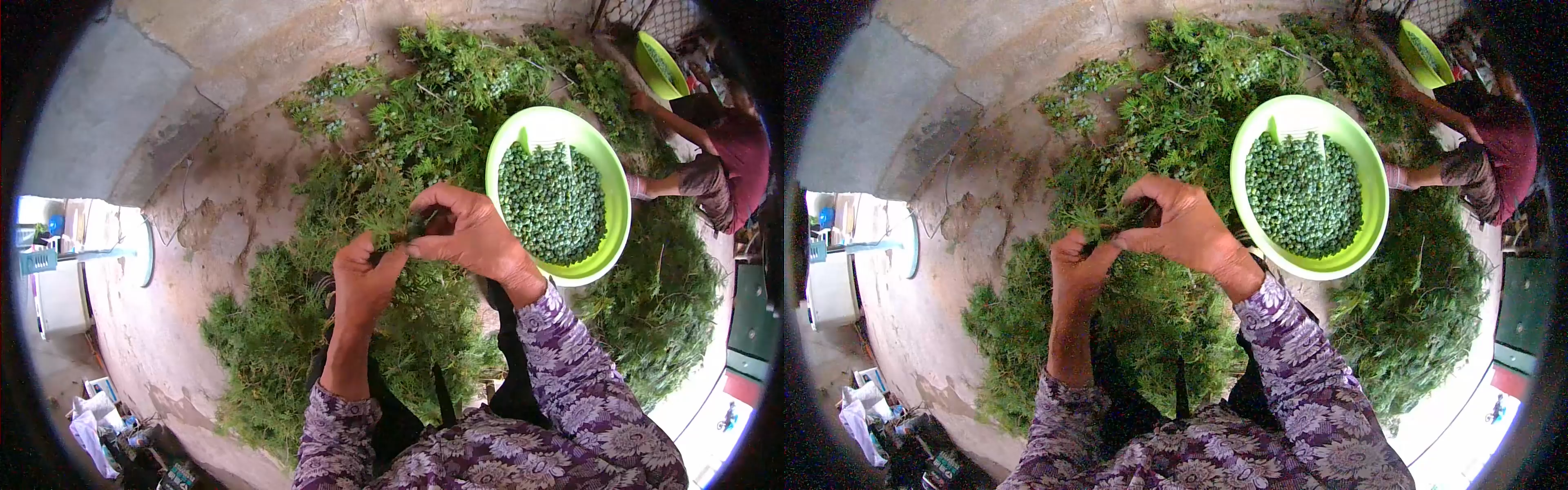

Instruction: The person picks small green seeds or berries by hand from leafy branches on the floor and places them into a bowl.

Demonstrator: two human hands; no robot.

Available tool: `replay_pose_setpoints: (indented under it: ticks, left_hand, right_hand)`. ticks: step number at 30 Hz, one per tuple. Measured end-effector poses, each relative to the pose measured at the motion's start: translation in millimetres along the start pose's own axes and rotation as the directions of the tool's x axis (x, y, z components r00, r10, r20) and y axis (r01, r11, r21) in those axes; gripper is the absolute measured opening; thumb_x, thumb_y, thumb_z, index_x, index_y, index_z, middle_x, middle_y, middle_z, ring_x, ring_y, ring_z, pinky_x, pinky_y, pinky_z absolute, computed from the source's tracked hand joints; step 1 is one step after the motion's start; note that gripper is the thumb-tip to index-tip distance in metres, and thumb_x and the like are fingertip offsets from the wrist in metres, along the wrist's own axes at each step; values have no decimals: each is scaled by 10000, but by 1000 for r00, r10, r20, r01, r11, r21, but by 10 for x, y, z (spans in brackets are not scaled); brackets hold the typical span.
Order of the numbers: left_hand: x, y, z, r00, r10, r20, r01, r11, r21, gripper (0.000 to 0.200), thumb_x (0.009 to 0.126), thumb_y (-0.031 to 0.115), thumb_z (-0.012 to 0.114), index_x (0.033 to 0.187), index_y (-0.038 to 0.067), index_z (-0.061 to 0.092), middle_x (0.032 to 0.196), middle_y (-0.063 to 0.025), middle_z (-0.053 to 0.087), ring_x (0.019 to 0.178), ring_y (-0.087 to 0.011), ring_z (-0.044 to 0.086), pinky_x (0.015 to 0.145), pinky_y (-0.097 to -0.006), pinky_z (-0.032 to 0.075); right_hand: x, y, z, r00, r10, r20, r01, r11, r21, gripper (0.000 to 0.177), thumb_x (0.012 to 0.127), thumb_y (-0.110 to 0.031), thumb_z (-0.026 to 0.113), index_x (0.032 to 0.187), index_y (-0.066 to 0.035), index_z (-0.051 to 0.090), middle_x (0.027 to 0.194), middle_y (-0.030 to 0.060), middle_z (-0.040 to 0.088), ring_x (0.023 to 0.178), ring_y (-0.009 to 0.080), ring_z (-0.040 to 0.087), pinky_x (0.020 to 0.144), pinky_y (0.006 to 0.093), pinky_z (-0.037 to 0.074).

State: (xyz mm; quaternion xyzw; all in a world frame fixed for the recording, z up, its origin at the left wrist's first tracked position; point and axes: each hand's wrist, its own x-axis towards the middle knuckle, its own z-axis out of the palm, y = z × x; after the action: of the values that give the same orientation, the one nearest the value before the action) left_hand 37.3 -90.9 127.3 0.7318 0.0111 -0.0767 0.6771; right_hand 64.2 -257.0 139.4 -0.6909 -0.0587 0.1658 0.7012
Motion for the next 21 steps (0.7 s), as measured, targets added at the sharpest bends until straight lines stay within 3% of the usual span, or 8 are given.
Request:
replay_pose_setpoints:
  ticks: [4,8,10,13,15,17,19,21]
  left_hand:
    - [-13,34,31,1000,-14,23,16,994,-112,118,767,-7,568,881,3,593,802,37,558,702,-27,456,619,-185,382]
    - [-15,7,21,1000,-3,19,5,994,-111,112,770,-2,567,878,14,592,791,46,546,684,-21,436,601,-182,368]
    - [-18,-31,-3,999,-21,24,23,993,-113,115,770,-1,567,881,14,591,794,46,544,682,-18,430,592,-180,362]
    - [-19,-11,-3,998,-43,36,47,989,-139,115,769,3,570,881,13,592,790,45,541,672,-15,420,574,-177,350]
    - [-18,-17,-9,998,-46,38,51,985,-164,112,767,6,573,877,12,594,783,45,541,664,-13,416,565,-176,345]
    - [-9,-64,-19,999,-6,46,7,1000,-12,96,763,12,580,858,4,597,752,45,542,652,-14,420,559,-179,349]
    - [-13,-31,-14,999,-22,28,22,1000,-6,99,760,15,584,857,4,602,747,44,549,649,-17,428,559,-185,355]
    - [-40,62,-6,999,-37,10,37,999,-2,102,756,17,587,856,5,606,742,43,556,646,-19,436,559,-190,361]
  right_hand:
    - [6,19,50,994,-111,-3,111,994,-20,244,634,-68,715,822,-41,563,646,-25,493,593,38,446,513,204,387]
    - [7,4,40,996,-83,-6,83,994,-77,198,643,-59,691,790,-35,562,625,-16,494,580,40,446,515,210,393]
    - [8,15,35,988,-152,17,151,954,-259,162,716,-21,629,858,-32,551,651,-29,540,621,22,473,531,194,398]
    - [3,82,49,996,-86,-16,83,985,-150,152,706,-19,628,840,-27,556,647,-20,541,620,26,480,535,200,407]
    - [-1,60,86,990,-132,-56,121,978,-171,145,674,-33,636,794,-21,555,638,20,541,602,50,490,531,222,416]
    - [6,49,113,979,-178,-96,157,969,-193,141,642,-47,644,747,-15,554,628,60,542,583,75,501,526,243,425]
    - [2,67,129,935,-333,-118,269,888,-374,138,642,-50,643,740,-15,552,654,83,562,576,92,521,529,249,430]
    - [40,179,92,933,-319,-164,257,913,-316,137,653,-57,638,749,-13,551,674,82,573,578,104,534,532,246,439]
